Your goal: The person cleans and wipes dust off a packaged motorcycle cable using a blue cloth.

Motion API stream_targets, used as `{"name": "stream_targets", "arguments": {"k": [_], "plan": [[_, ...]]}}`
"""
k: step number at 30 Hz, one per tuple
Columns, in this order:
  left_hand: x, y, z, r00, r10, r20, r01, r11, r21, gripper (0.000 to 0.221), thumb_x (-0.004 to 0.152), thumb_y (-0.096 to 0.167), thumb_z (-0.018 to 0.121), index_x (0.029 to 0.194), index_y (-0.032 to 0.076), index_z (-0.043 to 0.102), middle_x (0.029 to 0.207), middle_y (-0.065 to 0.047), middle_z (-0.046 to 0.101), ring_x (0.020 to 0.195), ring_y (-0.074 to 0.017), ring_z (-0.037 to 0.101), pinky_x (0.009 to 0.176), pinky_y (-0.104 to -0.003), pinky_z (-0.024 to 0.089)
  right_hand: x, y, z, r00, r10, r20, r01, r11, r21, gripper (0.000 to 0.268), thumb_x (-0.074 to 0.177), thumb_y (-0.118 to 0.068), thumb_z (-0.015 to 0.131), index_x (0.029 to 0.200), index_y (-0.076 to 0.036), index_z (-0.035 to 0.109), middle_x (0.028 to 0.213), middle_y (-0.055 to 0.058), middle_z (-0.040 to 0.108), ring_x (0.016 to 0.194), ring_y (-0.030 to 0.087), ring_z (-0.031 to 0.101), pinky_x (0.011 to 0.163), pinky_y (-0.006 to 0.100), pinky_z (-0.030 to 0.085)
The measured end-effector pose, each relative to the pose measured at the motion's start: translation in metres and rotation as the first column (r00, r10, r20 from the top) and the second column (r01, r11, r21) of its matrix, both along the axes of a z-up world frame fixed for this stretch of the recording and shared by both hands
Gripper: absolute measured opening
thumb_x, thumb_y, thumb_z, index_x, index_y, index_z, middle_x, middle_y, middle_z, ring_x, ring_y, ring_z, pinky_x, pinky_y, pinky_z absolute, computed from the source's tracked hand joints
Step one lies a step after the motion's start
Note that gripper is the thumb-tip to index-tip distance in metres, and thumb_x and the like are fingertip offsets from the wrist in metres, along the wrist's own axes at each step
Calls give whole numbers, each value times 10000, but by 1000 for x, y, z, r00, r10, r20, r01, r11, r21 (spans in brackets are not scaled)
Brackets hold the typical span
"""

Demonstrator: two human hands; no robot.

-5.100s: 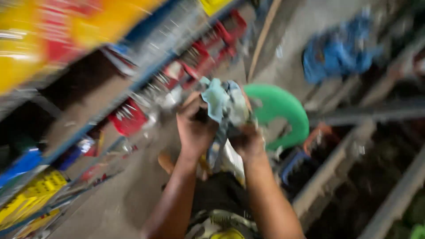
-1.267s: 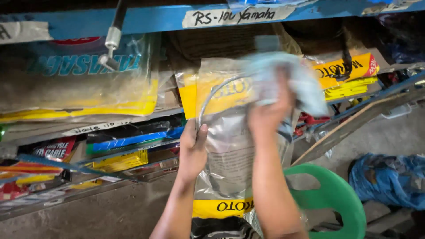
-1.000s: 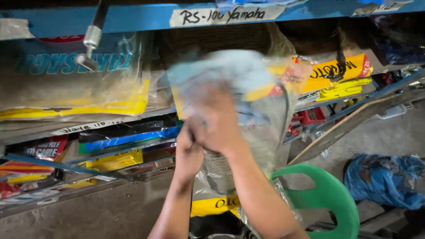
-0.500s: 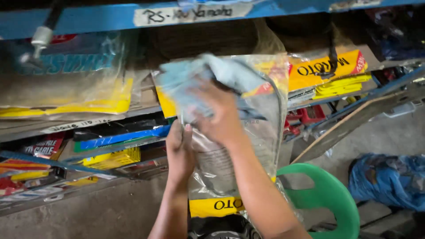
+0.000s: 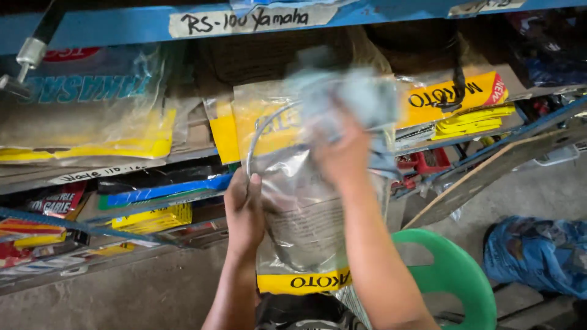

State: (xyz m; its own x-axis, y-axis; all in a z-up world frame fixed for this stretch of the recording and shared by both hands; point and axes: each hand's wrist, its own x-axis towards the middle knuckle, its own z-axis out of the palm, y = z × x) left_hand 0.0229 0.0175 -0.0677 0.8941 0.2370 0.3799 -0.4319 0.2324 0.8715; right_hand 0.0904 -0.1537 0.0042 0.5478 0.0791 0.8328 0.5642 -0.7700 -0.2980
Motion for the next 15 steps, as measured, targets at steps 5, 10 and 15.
{"name": "stream_targets", "arguments": {"k": [5, 10, 15], "plan": [[2, -4, -17, 995, 38, -96, -36, 999, 15, 202, 1088, 98, 477, 1121, -4, 648, 966, -33, 661, 844, -98, 531, 745, -269, 479, 21, -4, -17, 987, -157, 25, 151, 975, 164, 424, 890, -247, 831, 1256, -81, 694, 1432, 166, 607, 1349, 383, 533, 1183, 556, 379], [-1, -17, 9, 993, -55, -102, 35, 983, -182, 234, 1072, 99, 468, 1217, 18, 634, 978, 1, 636, 849, -77, 519, 727, -253, 459, -23, 73, 6, 963, 268, -32, -268, 934, -236, 574, 733, -293, 841, 1276, -191, 684, 1489, 141, 522, 1438, 493, 314, 1132, 703, 134], [4, -11, -13, 997, 26, -72, -31, 996, -81, 234, 1101, 83, 459, 1179, -21, 653, 976, -8, 622, 864, -74, 495, 778, -226, 430, 26, -4, -19, 912, 323, -252, -147, 833, 534, 642, 712, -26, 619, 1343, -146, 631, 1413, 123, 635, 1341, 337, 612, 1095, 424, 547]]}}
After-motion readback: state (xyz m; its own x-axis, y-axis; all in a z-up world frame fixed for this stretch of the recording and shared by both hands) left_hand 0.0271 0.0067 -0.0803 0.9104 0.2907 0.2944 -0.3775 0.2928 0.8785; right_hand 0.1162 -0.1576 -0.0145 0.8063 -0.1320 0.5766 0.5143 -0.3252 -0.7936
